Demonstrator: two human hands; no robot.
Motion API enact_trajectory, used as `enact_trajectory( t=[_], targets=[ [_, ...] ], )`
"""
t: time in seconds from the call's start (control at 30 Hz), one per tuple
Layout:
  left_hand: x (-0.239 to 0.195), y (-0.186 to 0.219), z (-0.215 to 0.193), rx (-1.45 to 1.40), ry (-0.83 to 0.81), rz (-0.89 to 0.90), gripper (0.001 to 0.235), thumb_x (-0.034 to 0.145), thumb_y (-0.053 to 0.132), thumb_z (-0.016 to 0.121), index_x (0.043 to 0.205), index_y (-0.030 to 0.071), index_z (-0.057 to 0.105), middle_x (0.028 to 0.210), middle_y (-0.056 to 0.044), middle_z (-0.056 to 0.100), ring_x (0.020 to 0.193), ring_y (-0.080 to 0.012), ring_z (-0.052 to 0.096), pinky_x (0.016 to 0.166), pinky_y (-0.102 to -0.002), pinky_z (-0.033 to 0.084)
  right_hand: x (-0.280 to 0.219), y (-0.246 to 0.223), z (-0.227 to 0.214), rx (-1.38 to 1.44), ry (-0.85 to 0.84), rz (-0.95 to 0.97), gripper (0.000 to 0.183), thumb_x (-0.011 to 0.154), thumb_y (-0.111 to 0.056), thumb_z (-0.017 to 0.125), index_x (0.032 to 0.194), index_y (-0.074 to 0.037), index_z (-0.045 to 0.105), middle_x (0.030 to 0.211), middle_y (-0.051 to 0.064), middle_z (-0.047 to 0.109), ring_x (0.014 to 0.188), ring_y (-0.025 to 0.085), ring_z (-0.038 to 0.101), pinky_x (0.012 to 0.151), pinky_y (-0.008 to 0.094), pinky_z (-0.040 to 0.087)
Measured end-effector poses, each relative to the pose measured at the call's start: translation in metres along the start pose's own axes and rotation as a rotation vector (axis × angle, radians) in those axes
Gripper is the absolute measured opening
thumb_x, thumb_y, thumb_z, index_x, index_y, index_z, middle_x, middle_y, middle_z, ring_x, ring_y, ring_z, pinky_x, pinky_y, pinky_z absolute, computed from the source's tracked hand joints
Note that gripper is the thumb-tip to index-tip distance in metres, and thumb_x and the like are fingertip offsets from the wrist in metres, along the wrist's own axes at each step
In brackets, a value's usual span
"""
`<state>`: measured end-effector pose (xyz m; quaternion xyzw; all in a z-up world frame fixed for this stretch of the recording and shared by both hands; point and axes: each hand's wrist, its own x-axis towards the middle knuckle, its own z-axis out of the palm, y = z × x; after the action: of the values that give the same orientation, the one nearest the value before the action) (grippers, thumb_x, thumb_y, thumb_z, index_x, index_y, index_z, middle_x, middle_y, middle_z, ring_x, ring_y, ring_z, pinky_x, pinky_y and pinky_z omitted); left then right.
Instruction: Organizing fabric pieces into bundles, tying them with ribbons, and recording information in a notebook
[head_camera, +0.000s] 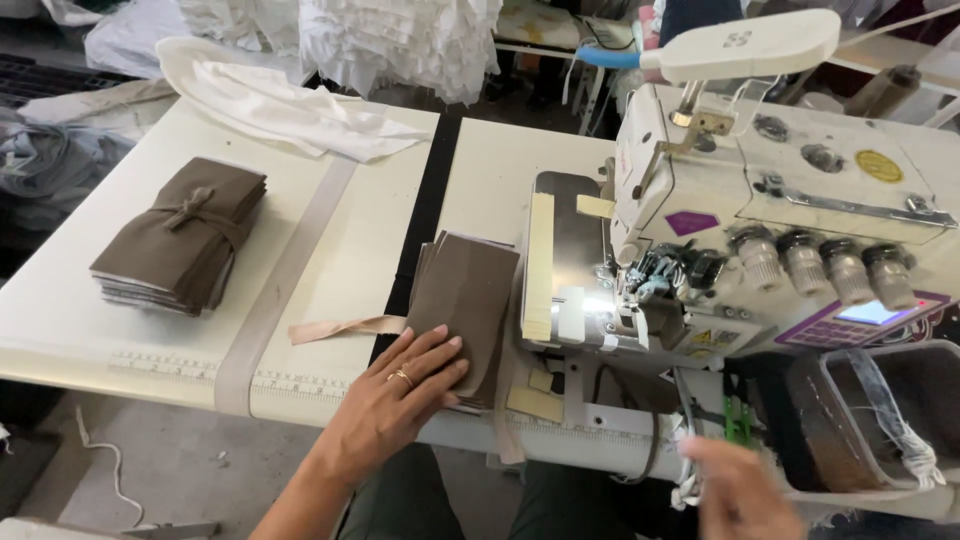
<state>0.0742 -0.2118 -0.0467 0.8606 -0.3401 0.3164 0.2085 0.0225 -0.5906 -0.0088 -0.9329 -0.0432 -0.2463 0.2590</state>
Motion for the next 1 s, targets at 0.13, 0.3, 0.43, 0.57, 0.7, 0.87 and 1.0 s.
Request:
enact_trajectory(
  t=[0.13, 0.3, 0.43, 0.57, 0.7, 0.87, 1.0],
  targets=[
    [-0.004, 0.011, 0.005, 0.008, -0.053, -0.017, 0.048, 0.103, 0.026, 0.068, 0.144, 0.008, 0.054, 0.155, -0.013, 0.049, 0.148, -0.0360, 0.043, 0.123, -0.055, 0.035, 0.008, -0.025, 0.044, 0.272, -0.131, -0.476, 0.036, 0.092, 0.011, 0.055, 0.120, -0.007, 0.070, 0.117, 0.009, 0.070, 0.102, 0.023, 0.070, 0.091, 0.034, 0.057],
    [0.005, 0.020, 0.001, 0.031, -0.092, -0.038, 0.039, 0.103, 0.012, 0.062, 0.141, 0.006, 0.056, 0.153, -0.015, 0.051, 0.148, -0.0388, 0.041, 0.122, -0.058, 0.031, 0.024, -0.059, 0.077, 0.452, -0.211, -0.635, 0.031, 0.099, 0.001, 0.053, 0.128, -0.003, 0.065, 0.123, 0.015, 0.066, 0.109, 0.030, 0.068, 0.091, 0.043, 0.056],
    [0.005, 0.023, -0.006, -0.016, -0.066, -0.045, 0.036, 0.102, 0.009, 0.064, 0.137, 0.003, 0.059, 0.144, -0.015, 0.060, 0.140, -0.0351, 0.053, 0.118, -0.056, 0.038, 0.031, -0.079, 0.091, 0.445, -0.272, -0.651, 0.034, 0.103, -0.008, 0.055, 0.136, -0.004, 0.060, 0.131, 0.015, 0.060, 0.121, 0.033, 0.064, 0.103, 0.047, 0.055],
    [0.004, 0.021, -0.022, 0.054, -0.140, -0.012, 0.038, 0.100, 0.006, 0.066, 0.136, -0.001, 0.060, 0.140, -0.019, 0.061, 0.135, -0.0355, 0.056, 0.112, -0.053, 0.045, 0.027, -0.086, 0.102, 0.413, -0.263, -0.683, 0.032, 0.105, -0.011, 0.053, 0.135, -0.005, 0.060, 0.129, 0.013, 0.060, 0.118, 0.031, 0.065, 0.101, 0.047, 0.056],
    [0.004, 0.017, -0.022, 0.107, -0.153, 0.034, 0.036, 0.102, 0.002, 0.058, 0.138, -0.002, 0.056, 0.141, -0.019, 0.059, 0.136, -0.0358, 0.055, 0.113, -0.052, 0.045, 0.026, -0.079, 0.100, 0.435, -0.304, -0.674, 0.033, 0.104, -0.010, 0.053, 0.136, -0.004, 0.060, 0.129, 0.015, 0.060, 0.118, 0.032, 0.065, 0.100, 0.046, 0.057],
    [0.021, 0.019, -0.027, -0.005, -0.116, -0.041, 0.035, 0.103, 0.001, 0.058, 0.136, -0.002, 0.050, 0.122, -0.015, 0.066, 0.121, -0.0347, 0.064, 0.092, -0.046, 0.053, 0.026, -0.071, 0.096, 0.470, -0.358, -0.592, 0.037, 0.103, -0.008, 0.054, 0.139, -0.002, 0.057, 0.135, 0.015, 0.056, 0.126, 0.032, 0.062, 0.104, 0.046, 0.057],
    [0.032, 0.020, -0.027, -0.090, -0.050, -0.066, 0.032, 0.098, -0.007, 0.062, 0.128, 0.001, 0.051, 0.111, -0.013, 0.066, 0.109, -0.0323, 0.068, 0.089, -0.044, 0.054, 0.025, -0.066, 0.098, 0.473, -0.336, -0.595, 0.036, 0.102, -0.007, 0.054, 0.138, -0.001, 0.058, 0.132, 0.015, 0.058, 0.125, 0.031, 0.062, 0.104, 0.046, 0.058]
  ],
)
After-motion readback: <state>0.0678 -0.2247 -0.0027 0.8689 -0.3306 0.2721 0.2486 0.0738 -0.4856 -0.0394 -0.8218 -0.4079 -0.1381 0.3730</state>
